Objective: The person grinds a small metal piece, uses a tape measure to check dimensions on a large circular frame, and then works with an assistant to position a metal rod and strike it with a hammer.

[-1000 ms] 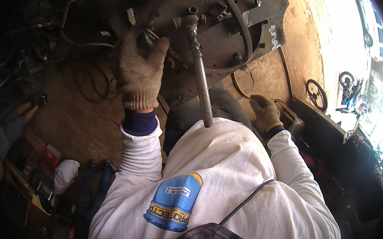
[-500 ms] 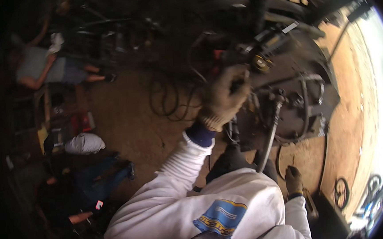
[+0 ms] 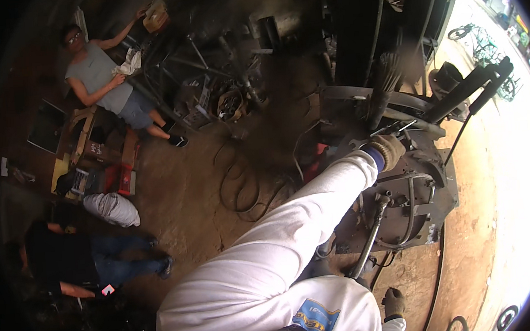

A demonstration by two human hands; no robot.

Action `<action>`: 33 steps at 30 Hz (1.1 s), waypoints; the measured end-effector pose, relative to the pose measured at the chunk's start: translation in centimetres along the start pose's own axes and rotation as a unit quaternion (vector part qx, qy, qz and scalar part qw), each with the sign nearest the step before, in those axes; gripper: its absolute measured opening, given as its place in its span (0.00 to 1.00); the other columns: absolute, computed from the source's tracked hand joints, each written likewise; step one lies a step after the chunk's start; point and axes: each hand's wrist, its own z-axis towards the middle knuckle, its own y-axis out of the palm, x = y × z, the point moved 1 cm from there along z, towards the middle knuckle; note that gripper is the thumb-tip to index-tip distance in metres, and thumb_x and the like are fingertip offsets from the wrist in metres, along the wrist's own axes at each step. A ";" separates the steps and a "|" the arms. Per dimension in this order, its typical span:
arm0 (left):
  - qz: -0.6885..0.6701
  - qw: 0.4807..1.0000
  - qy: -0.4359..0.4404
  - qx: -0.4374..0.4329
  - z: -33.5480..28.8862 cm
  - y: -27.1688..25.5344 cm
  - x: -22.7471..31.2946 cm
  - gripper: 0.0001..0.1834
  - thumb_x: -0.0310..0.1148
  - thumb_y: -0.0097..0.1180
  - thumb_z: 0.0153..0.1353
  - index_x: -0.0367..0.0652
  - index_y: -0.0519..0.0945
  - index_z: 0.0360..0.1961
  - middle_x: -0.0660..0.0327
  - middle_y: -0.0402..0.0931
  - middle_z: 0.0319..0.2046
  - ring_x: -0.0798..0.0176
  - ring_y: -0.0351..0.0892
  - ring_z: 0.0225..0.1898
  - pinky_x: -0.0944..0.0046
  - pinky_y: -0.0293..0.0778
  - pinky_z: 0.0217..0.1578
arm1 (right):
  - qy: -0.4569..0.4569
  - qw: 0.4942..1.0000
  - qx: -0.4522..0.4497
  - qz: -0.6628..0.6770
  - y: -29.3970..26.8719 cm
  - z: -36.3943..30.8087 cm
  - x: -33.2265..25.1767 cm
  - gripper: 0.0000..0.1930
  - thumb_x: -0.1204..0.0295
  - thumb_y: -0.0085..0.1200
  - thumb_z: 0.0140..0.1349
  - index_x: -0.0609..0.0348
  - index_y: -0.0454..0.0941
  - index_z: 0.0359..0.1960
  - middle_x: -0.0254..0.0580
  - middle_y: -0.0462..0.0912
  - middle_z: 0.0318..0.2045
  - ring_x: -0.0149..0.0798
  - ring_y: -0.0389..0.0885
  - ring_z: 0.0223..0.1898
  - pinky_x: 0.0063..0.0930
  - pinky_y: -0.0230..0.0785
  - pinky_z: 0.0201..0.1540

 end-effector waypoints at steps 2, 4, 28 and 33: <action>-0.013 1.000 -0.006 -0.017 0.4 0.2 0.2 0.18 0.35 0.62 0.64 0.56 0.85 0.55 0.57 0.84 0.53 0.44 0.83 0.55 0.41 0.81 0.48 | -0.012 1.000 0.018 -0.011 -0.2 -1.4 -0.3 0.15 0.65 0.55 0.68 0.66 0.82 0.45 0.40 0.83 0.28 0.35 0.80 0.22 0.29 0.73 0.24; -0.020 0.998 0.007 -0.057 0.5 0.0 0.3 0.18 0.35 0.62 0.65 0.56 0.84 0.56 0.58 0.84 0.55 0.45 0.83 0.57 0.41 0.81 0.49 | 0.001 1.000 0.030 -0.006 -0.5 -2.2 0.6 0.15 0.65 0.55 0.67 0.66 0.82 0.45 0.39 0.83 0.27 0.36 0.80 0.22 0.30 0.73 0.24; -0.650 0.689 -0.173 0.269 -32.0 9.7 0.7 0.11 0.38 0.51 0.76 0.50 0.81 0.53 0.68 0.77 0.24 0.77 0.75 0.21 0.72 0.68 0.20 | -0.017 0.999 -0.025 0.034 0.4 -0.5 3.5 0.16 0.63 0.53 0.68 0.65 0.82 0.46 0.43 0.84 0.27 0.37 0.82 0.23 0.32 0.73 0.25; -0.412 0.864 -0.275 0.084 -43.5 24.1 5.0 0.18 0.49 0.55 0.69 0.47 0.81 0.47 0.49 0.84 0.41 0.43 0.83 0.44 0.50 0.78 0.44 | 0.012 0.997 -0.030 0.064 0.4 -0.7 6.9 0.17 0.64 0.54 0.67 0.67 0.82 0.46 0.42 0.83 0.24 0.38 0.81 0.21 0.32 0.73 0.25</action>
